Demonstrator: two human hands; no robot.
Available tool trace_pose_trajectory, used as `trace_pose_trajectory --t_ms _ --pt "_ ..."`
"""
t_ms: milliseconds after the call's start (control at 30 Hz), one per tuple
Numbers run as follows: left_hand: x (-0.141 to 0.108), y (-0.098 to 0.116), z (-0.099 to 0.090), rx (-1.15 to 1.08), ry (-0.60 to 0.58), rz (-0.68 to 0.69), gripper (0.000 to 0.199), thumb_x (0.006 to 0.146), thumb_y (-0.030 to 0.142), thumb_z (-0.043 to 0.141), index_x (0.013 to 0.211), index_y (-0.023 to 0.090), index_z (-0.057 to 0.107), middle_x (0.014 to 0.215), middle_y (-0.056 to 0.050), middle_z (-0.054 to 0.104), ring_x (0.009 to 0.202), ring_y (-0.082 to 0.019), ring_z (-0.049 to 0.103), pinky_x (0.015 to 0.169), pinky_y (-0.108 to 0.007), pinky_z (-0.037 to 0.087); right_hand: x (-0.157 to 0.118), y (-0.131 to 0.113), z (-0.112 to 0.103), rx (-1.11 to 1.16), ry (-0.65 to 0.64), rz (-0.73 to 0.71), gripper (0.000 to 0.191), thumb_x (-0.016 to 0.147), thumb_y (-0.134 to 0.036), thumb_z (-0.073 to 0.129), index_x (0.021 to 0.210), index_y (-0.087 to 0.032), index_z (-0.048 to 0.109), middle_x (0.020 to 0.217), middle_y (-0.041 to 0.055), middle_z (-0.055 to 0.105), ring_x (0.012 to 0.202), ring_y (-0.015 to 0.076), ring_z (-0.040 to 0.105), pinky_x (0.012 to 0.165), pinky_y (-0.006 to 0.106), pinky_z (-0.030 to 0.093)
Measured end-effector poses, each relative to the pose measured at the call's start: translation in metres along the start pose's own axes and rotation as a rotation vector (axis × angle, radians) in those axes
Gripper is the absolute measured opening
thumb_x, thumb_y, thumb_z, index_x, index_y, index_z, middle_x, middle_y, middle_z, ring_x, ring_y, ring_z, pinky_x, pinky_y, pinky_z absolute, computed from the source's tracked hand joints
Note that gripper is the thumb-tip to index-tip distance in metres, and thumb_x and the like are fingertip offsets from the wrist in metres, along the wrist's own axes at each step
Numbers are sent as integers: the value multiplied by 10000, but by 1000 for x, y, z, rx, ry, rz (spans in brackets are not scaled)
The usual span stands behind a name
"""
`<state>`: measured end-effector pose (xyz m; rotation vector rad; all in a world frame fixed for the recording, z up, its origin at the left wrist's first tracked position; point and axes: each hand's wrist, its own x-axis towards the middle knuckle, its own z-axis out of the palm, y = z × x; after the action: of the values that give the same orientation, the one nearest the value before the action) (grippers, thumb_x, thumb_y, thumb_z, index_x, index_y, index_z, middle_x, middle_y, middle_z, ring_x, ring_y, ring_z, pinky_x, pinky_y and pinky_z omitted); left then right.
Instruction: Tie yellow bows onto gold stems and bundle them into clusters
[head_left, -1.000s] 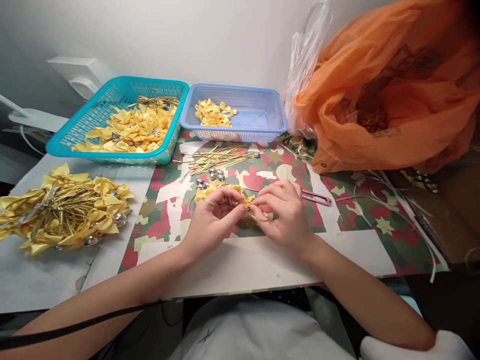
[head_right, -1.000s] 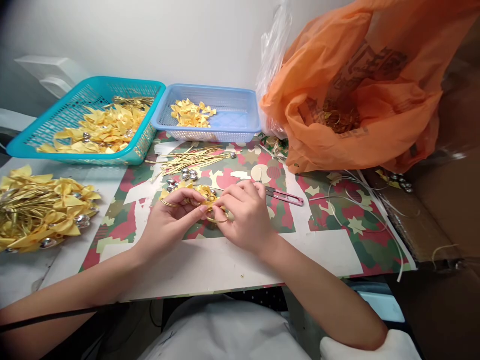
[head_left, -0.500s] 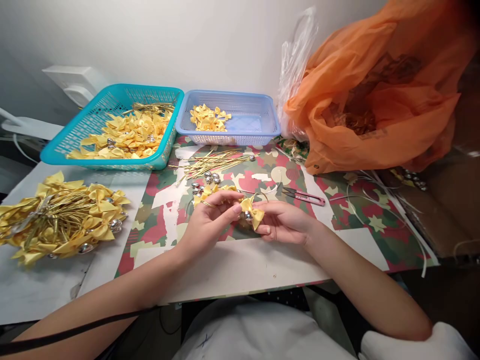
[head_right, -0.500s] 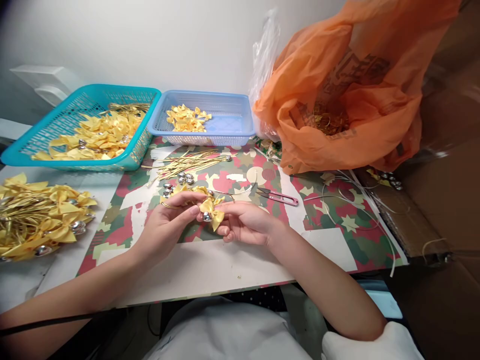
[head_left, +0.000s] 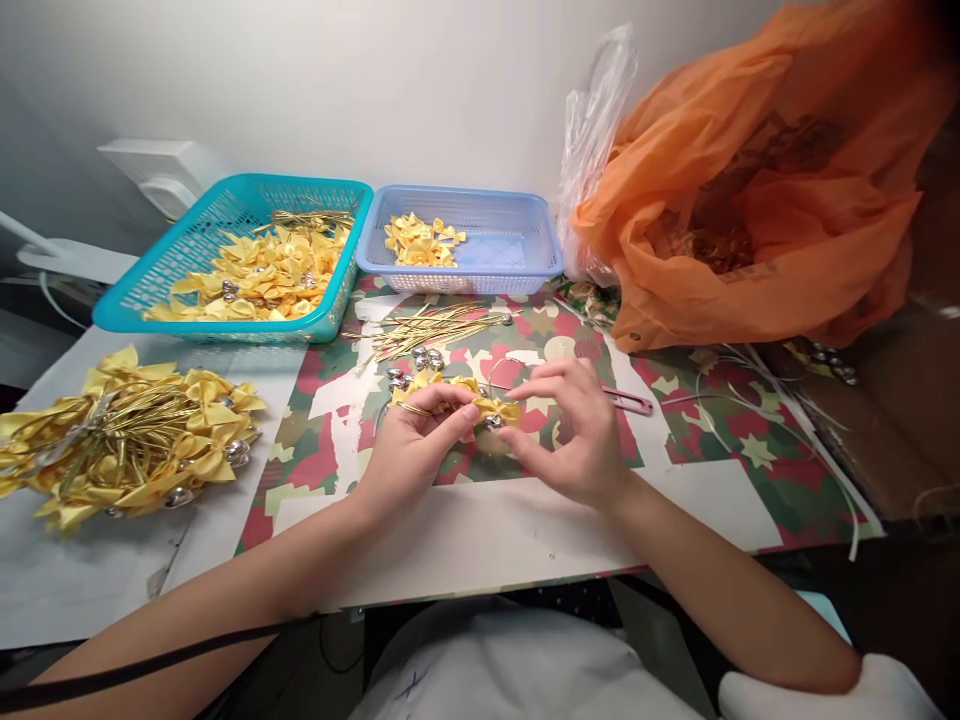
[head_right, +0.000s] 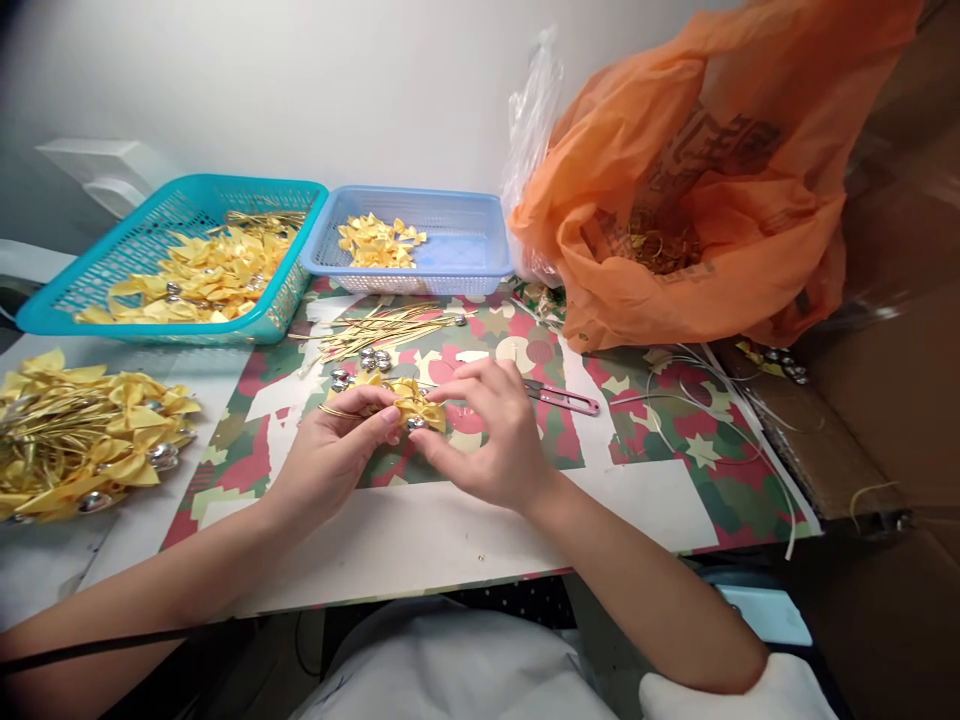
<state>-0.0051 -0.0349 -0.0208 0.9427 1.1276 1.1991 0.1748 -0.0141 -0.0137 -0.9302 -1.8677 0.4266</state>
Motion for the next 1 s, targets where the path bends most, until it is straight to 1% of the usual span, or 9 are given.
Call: trace_pose_trajectory --t_ms 67,233,333,433,533,700,767,867,1000 --pt "-1 0 0 3 -35 16 191 740 346 789 807 194 693 664 20 615 576 -106 570 541 -215 492 -1 -1 3 -97 -36 -71 140 785 -301 703 878 -213 646 891 45 647 852 207 569 791 385 432" --pt "-2 0 0 57 -65 88 148 761 303 764 778 193 667 679 8 627 585 -113 585 533 -215 492 -4 1 8 -118 -127 -55 81 828 -276 678 875 -211 674 885 33 711 899 212 573 830 385 407" --pt "-4 0 -1 147 -83 175 88 775 246 733 762 192 665 675 -2 629 590 -120 586 531 -215 486 -6 2 8 -130 -200 -91 57 858 -266 663 856 -210 670 882 16 729 904 198 566 858 385 362" --pt "-5 -1 -1 204 -121 291 52 787 167 699 759 193 663 719 -12 644 661 -127 609 610 -222 511 -7 2 7 -144 -263 -86 56 885 -244 646 843 -207 652 882 -2 731 895 181 562 862 379 320" --pt "-6 -2 -1 195 -103 322 55 802 160 692 808 204 661 758 -3 631 688 -120 600 629 -212 513 -6 1 5 -107 -299 -12 86 888 -268 654 836 -201 636 848 -1 716 875 181 562 846 374 320" --pt "-5 1 -1 103 -45 222 112 815 278 707 899 215 669 838 -15 622 735 -137 606 609 -220 525 -2 0 0 26 -356 134 124 880 -282 662 791 -205 620 801 -1 686 818 168 550 803 350 384" --pt "-4 3 -1 104 -68 198 192 805 324 718 961 215 685 912 -40 638 781 -156 615 632 -238 536 -1 -1 -1 94 -378 184 112 867 -272 674 786 -204 636 791 -2 680 808 159 548 779 332 415" --pt "-3 6 0 140 -164 190 299 788 402 724 1010 202 709 961 -73 643 753 -166 607 570 -238 514 1 -3 -2 194 -397 283 110 836 -297 705 782 -204 680 764 3 668 782 150 551 703 290 444" --pt "-3 6 0 159 -201 197 230 783 418 730 856 200 714 800 -42 623 678 -155 590 548 -236 494 4 -2 -3 302 -416 391 174 797 -341 736 717 -195 684 708 -12 633 708 126 537 628 255 422"
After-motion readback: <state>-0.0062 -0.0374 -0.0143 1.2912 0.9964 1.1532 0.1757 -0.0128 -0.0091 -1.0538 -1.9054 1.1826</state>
